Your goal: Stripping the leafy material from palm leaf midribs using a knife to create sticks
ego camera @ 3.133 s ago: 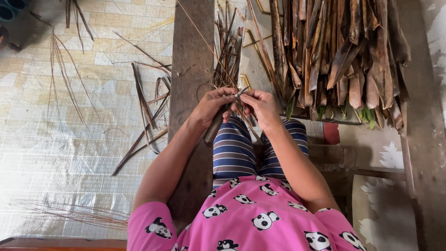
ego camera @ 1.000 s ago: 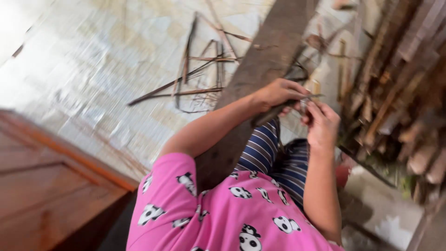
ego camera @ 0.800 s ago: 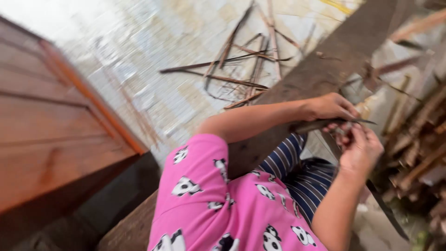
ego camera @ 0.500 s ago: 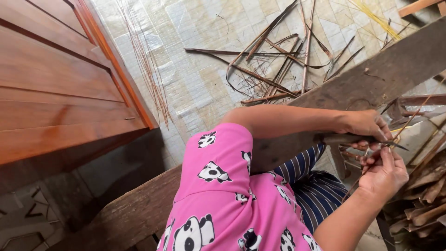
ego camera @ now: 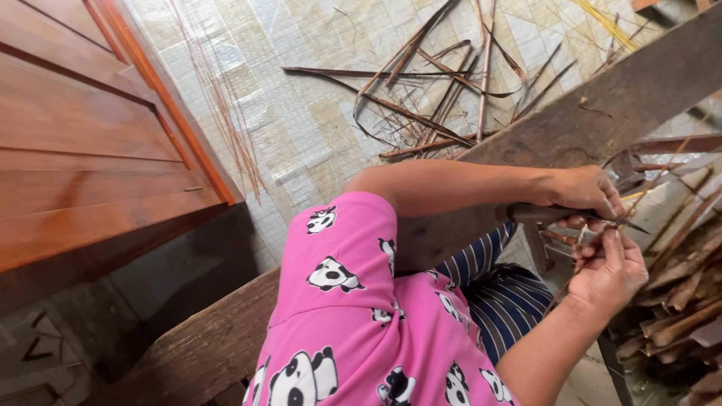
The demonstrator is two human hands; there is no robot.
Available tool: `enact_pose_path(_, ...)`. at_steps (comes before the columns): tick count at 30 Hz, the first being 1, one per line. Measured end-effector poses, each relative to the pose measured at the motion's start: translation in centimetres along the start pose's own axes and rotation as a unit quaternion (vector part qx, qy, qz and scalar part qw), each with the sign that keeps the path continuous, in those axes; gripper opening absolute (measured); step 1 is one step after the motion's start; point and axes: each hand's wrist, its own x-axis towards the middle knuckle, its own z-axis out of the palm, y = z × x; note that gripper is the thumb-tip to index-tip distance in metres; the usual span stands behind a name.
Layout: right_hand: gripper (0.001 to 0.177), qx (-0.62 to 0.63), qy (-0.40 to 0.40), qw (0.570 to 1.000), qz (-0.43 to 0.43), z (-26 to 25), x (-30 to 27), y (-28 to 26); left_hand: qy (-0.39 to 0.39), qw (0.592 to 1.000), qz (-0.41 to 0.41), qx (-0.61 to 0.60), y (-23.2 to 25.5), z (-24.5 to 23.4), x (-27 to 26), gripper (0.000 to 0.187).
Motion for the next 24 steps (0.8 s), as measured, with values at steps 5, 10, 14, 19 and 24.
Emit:
enact_pose_path(5,0.008,0.029,0.017,0.999,-0.007,0.8,-1.4,-0.4,0.105,0.994,-0.006,0.005,1.0,-0.7,0.3,0.013)
enact_pose_path(10,0.008,0.052,0.001,0.999,-0.007,-0.4,-1.7,0.7,0.096,0.995,0.015,-0.033,0.8,-1.3,0.6,0.011)
enact_pose_path(14,0.004,0.071,-0.013,0.997,-0.01,-1.8,-1.9,2.1,0.125,0.985,0.056,-0.101,0.7,-1.7,0.8,0.009)
enact_pose_path(19,0.006,0.086,-0.035,0.996,0.013,-2.8,-2.8,2.6,0.188,0.964,0.137,-0.126,1.0,-2.9,1.1,0.011)
enact_pose_path(24,0.01,0.099,-0.05,0.993,0.044,-3.1,-2.9,2.2,0.328,0.899,0.227,-0.179,2.3,-2.7,0.3,0.033)
